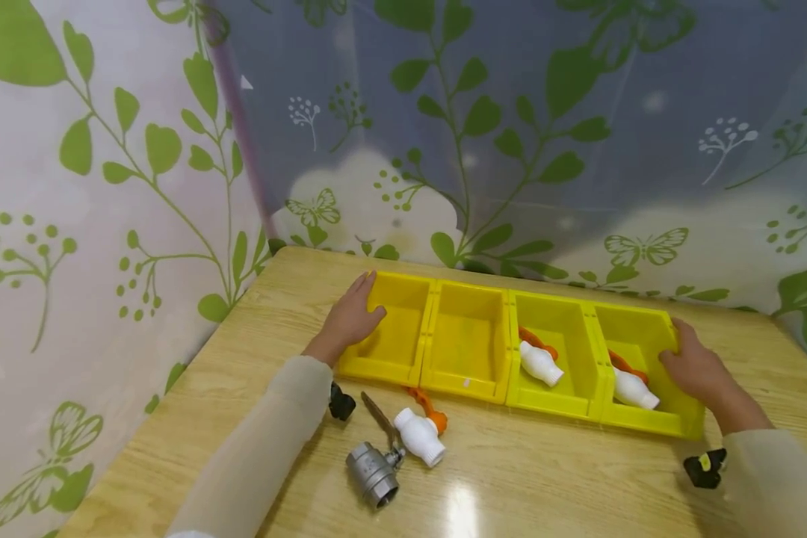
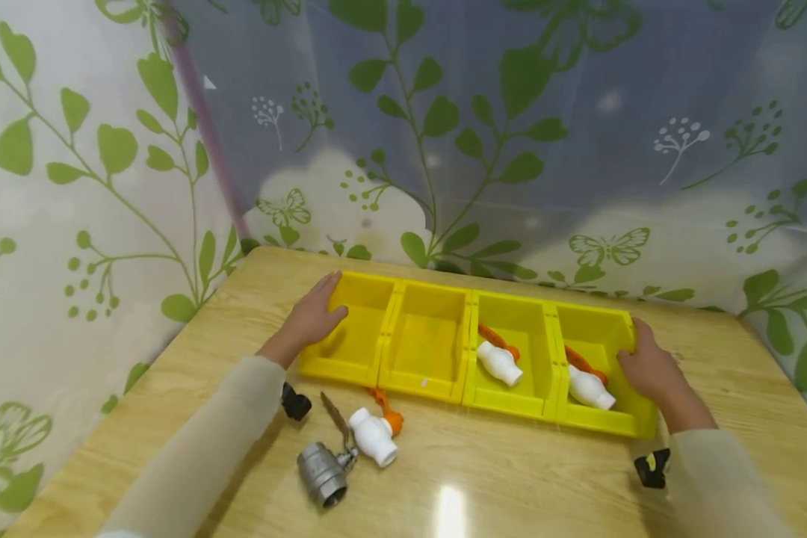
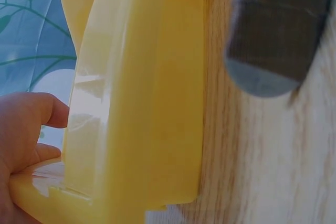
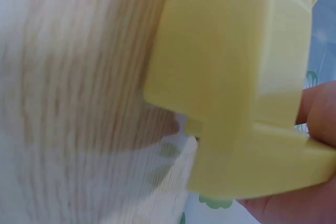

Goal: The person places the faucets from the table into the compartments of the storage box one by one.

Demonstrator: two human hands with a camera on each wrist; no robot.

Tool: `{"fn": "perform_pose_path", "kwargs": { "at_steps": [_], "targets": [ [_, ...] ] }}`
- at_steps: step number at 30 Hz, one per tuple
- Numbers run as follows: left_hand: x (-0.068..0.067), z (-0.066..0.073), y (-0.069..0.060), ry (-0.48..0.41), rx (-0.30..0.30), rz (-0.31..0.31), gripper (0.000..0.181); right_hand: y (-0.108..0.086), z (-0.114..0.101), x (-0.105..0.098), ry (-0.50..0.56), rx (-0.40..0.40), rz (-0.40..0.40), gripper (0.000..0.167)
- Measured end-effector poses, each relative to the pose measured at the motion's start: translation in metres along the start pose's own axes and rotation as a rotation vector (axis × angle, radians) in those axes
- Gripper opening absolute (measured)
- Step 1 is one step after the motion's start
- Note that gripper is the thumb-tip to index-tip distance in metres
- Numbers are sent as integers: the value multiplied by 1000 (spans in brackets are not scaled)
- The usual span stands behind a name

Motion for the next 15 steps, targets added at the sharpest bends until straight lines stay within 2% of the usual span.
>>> {"fn": "perform_pose_path", "kwargs": {
  "at_steps": [6, 15],
  "targets": [
    [-1, 0, -1, -5, 3, 10, 71, -2, -8, -1, -46, -34, 33, 71],
    [1, 2, 1, 20, 2, -9, 71, -2, -10, -2, -95, -62, 69, 71]
  ]
}}
Point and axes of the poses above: each hand's wrist, its own y-axis towards the middle knuckle, its own x-axis out of the palm, z = x × y, the point moved 10 cm from there along y, towards the middle knuckle, and after that the axes turned 6 degrees about x, right-handed, at the moved point
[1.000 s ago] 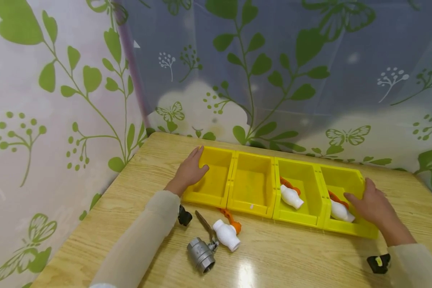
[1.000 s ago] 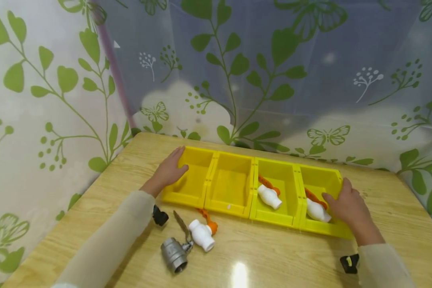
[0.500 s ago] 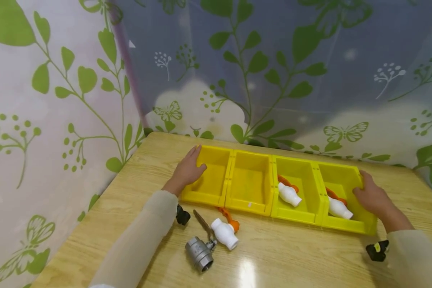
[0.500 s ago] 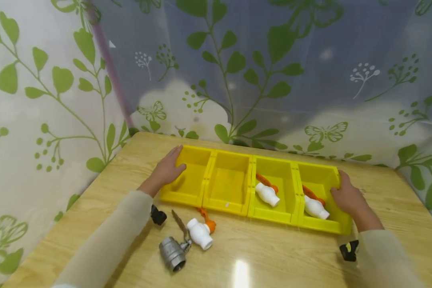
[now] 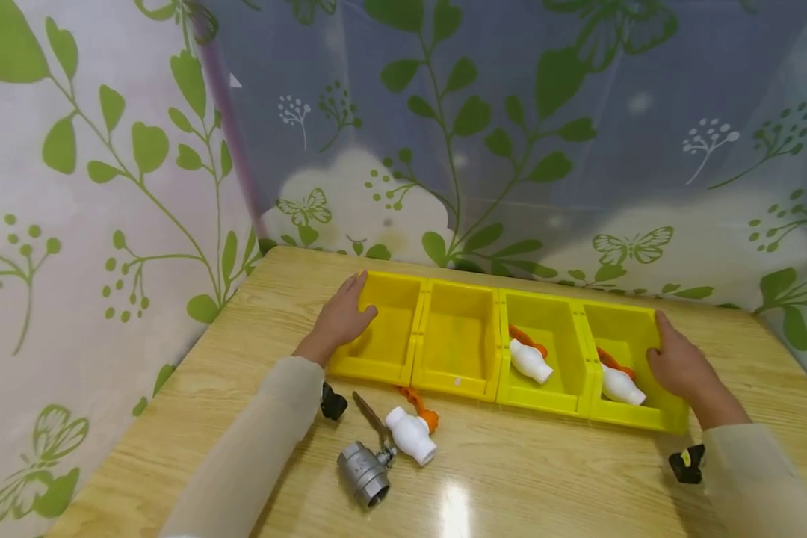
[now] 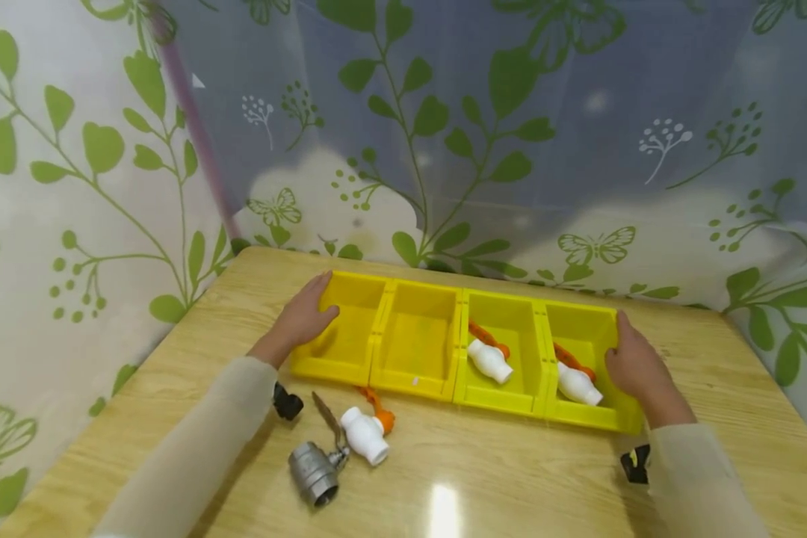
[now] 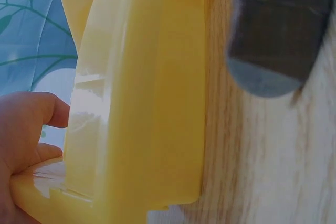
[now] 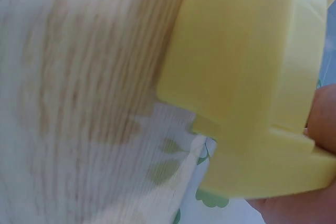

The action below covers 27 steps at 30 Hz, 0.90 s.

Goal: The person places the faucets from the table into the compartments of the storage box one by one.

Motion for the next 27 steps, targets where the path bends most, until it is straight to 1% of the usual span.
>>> {"fn": "perform_pose_path", "kwargs": {
  "at_steps": [2, 5, 9, 11, 15, 17, 23, 27],
  "targets": [
    [0, 1, 0, 19, 3, -2, 72, 1, -1, -1, -11, -10, 10, 71],
    [-2, 3, 0, 47, 9, 6, 71, 0, -5, -1, -10, -46, 25, 70],
    [-4, 4, 0, 73, 12, 14, 69, -2, -11, -1, -6, -99, 46, 69],
    [-4, 5, 0, 85, 12, 10, 68, -5, -13, -1, -19, -113, 54, 70],
    [-5, 5, -1, 95, 17, 13, 67, -6, -14, 0, -54, -114, 61, 69],
    [-6, 6, -1, 102, 30, 21, 66, -5, -14, 0, -64, -112, 64, 68],
    [-13, 6, -5, 84, 72, 80, 61, -3, -16, -1, -87, -131, 74, 69],
    [-18, 11, -7, 64, 100, 104, 62, -5, -13, -2, -96, -106, 69, 70]
  ]
}}
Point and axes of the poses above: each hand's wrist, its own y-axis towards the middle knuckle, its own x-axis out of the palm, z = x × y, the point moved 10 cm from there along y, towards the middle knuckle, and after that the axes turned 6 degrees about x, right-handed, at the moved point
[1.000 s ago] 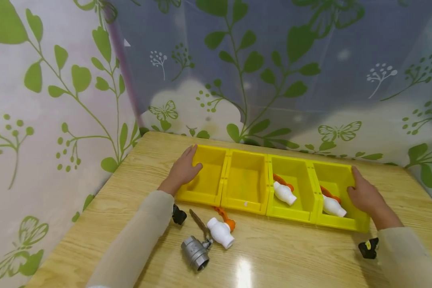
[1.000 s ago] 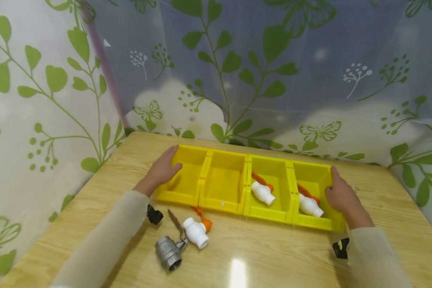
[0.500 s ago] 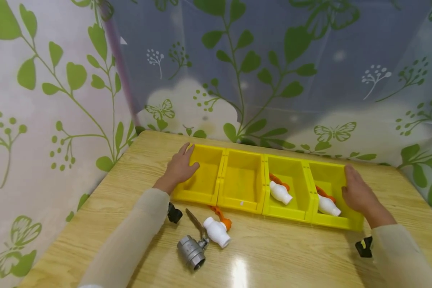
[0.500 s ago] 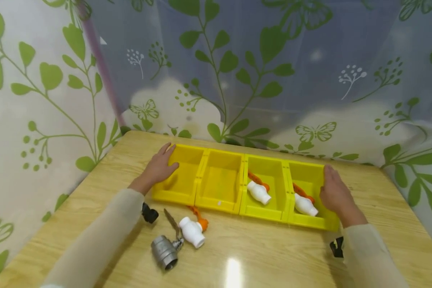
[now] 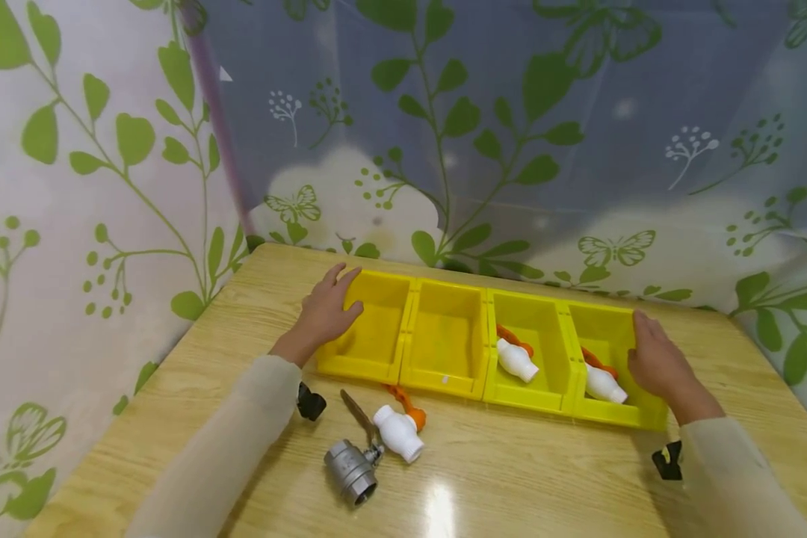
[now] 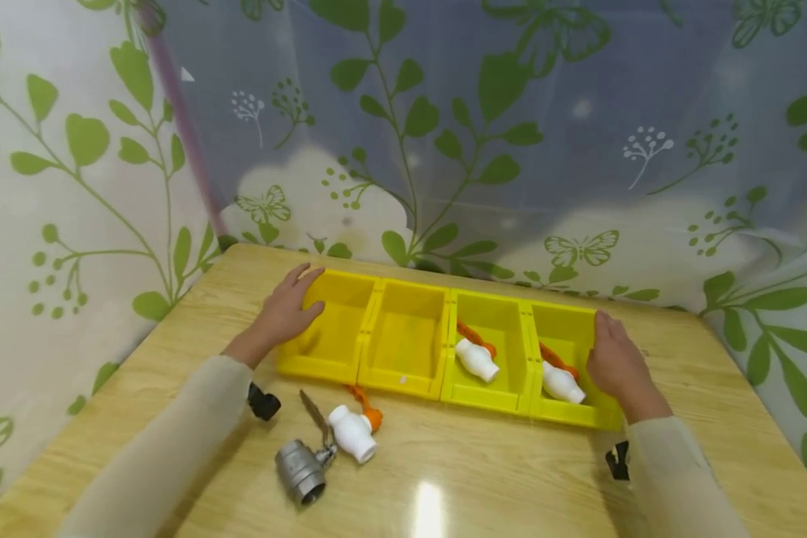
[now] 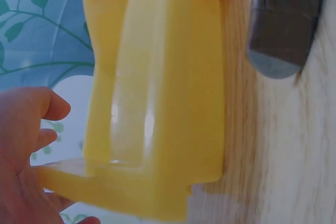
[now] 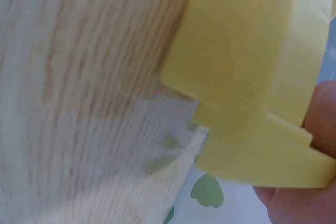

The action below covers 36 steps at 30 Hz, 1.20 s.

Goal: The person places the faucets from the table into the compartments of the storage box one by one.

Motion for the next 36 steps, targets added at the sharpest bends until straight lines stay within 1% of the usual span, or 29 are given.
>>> {"fn": "perform_pose_path", "kwargs": {
  "at_steps": [5, 13, 17, 25, 30, 33, 36],
  "targets": [
    [-10, 11, -8, -24, 38, 16, 62, -2, 2, 0, -3, 17, 1, 69],
    [-16, 33, -25, -60, 147, 15, 61, -1, 3, 1, -11, 46, -5, 71],
    [-22, 44, -36, -59, 168, 27, 61, 0, 5, 2, -14, 60, -11, 71],
    [-34, 68, -60, -47, 220, 87, 61, 2, 3, 4, 4, 54, -17, 70],
    [-39, 87, -77, -26, 293, 132, 62, 2, 2, 6, 7, 53, -24, 70],
    [-42, 98, -84, -18, 338, 159, 62, 1, 2, 4, -6, 46, -17, 69],
    [-42, 109, -90, -21, 367, 156, 63, 0, 3, 2, -10, 50, -13, 70]
  ]
}}
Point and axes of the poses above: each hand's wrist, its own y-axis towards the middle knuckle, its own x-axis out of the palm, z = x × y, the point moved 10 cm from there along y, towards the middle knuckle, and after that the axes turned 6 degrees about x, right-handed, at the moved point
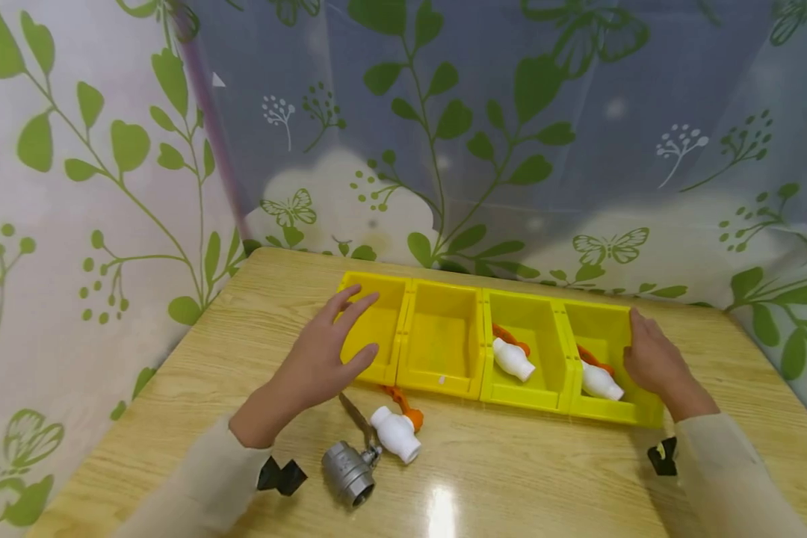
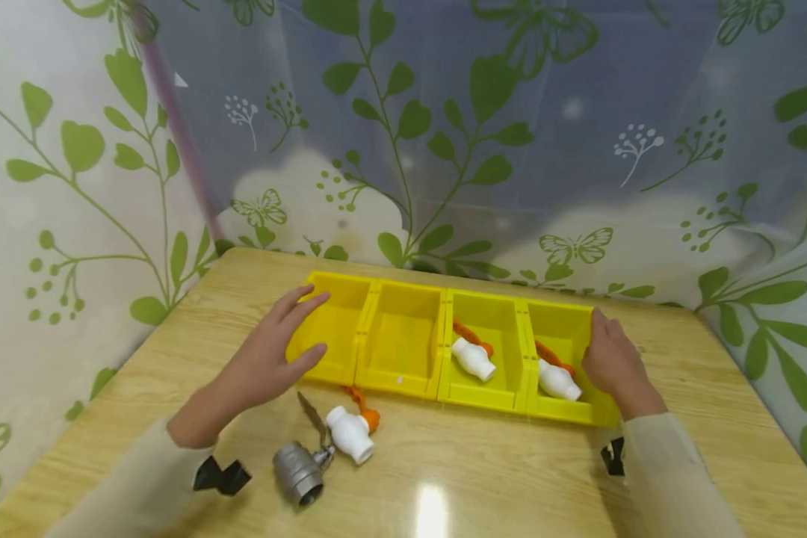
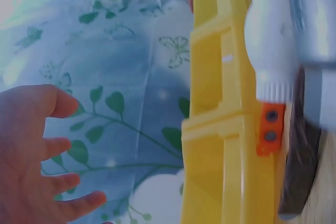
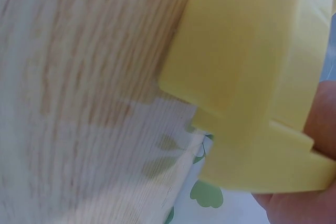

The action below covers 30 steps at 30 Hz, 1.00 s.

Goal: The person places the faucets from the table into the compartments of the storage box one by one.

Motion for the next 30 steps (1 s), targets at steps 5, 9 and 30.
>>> {"fn": "perform_pose_path", "kwargs": {
  "at_steps": [5, 9, 30],
  "targets": [
    [2, 16, -7, -6, 31, -39, 65, 0, 1, 1, 3, 9, -4, 71],
    [3, 30, -13, 14, 79, -64, 66, 0, 0, 1, 8, 10, -8, 70],
    [41, 57, -41, -181, 140, -443, 64, 0, 1, -1, 5, 24, -11, 71]
  ]
}}
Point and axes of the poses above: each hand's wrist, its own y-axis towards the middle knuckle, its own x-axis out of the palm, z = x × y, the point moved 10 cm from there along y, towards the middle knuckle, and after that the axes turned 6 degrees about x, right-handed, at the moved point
